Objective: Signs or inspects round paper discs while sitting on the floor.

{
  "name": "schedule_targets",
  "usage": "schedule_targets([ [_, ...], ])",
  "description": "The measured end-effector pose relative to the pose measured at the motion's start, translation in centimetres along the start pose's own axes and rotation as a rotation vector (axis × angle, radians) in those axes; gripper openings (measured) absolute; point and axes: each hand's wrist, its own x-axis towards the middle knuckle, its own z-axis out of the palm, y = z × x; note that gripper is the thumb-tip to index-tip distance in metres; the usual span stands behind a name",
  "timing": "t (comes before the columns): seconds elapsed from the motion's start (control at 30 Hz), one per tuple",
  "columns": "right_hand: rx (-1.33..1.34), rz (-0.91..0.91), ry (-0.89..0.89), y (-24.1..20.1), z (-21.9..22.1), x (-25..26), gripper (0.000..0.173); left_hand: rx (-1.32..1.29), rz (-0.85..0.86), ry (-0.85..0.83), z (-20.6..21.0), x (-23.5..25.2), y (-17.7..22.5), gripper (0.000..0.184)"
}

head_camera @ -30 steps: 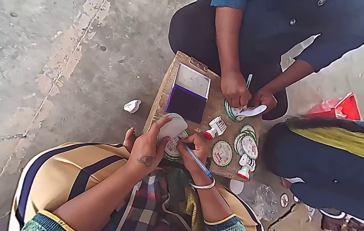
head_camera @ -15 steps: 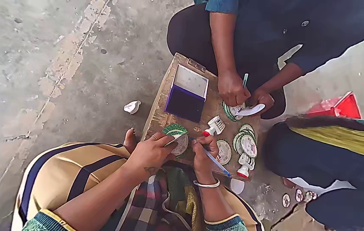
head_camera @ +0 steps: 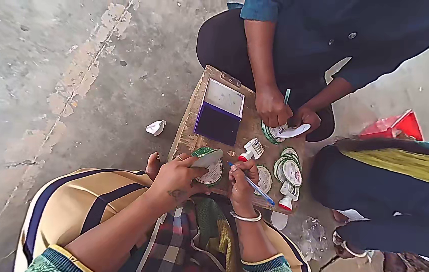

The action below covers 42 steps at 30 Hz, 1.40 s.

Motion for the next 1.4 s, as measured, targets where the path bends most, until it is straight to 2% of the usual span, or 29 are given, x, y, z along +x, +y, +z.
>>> schedule_targets([
  [0.2,0.001,0.009,0.002,0.0,0.0,0.0,0.026,0.049,0.01,0.028,0.4,0.0,0.2,0.03],
  [0.33,0.003,0.018,0.006,-0.1,0.0,0.0,0.027,0.05,0.033,0.001,0.2,0.0,0.1,0.035],
  [0.53,0.033,0.055,0.024,-0.4,0.0,0.1,0.027,-0.07,-0.049,0.035,0.1,0.1,-0.4,0.025],
  [0.67,0.081,0.028,0.024,-0.3,-0.1,0.0,0.026,-0.164,-0.182,0.114,0.1,0.2,0.0,0.015],
  [0.77,-0.036,-0.095,-0.101,-0.1,-0.7,-0.6,0.021,-0.221,-0.281,0.162,0.1,0.4,-0.1,0.012],
  [0.93,-0.414,-0.262,-0.32,0.0,0.0,-0.9,0.006,-0.179,-0.268,0.214,0.7,0.2,-0.3,0.016],
  [0.97,-0.466,-0.251,-0.33,0.0,0.3,-0.8,0.006,-0.154,-0.252,0.232,0.8,0.2,-0.3,0.016],
  [1.1,-0.525,-0.133,-0.295,0.1,1.0,-0.5,0.008,-0.117,-0.176,0.284,1.2,-0.2,0.0,0.038],
  [1.2,-0.517,-0.121,-0.318,0.3,0.8,-0.4,0.007,-0.077,-0.117,0.289,1.3,-0.2,0.0,0.029],
  [1.23,-0.514,-0.124,-0.33,0.3,0.7,-0.4,0.008,-0.068,-0.117,0.285,1.4,-0.2,0.1,0.031],
  [1.4,-0.533,-0.105,-0.281,0.2,1.1,-0.4,0.01,-0.026,-0.204,0.227,1.4,-0.3,0.4,0.03],
])
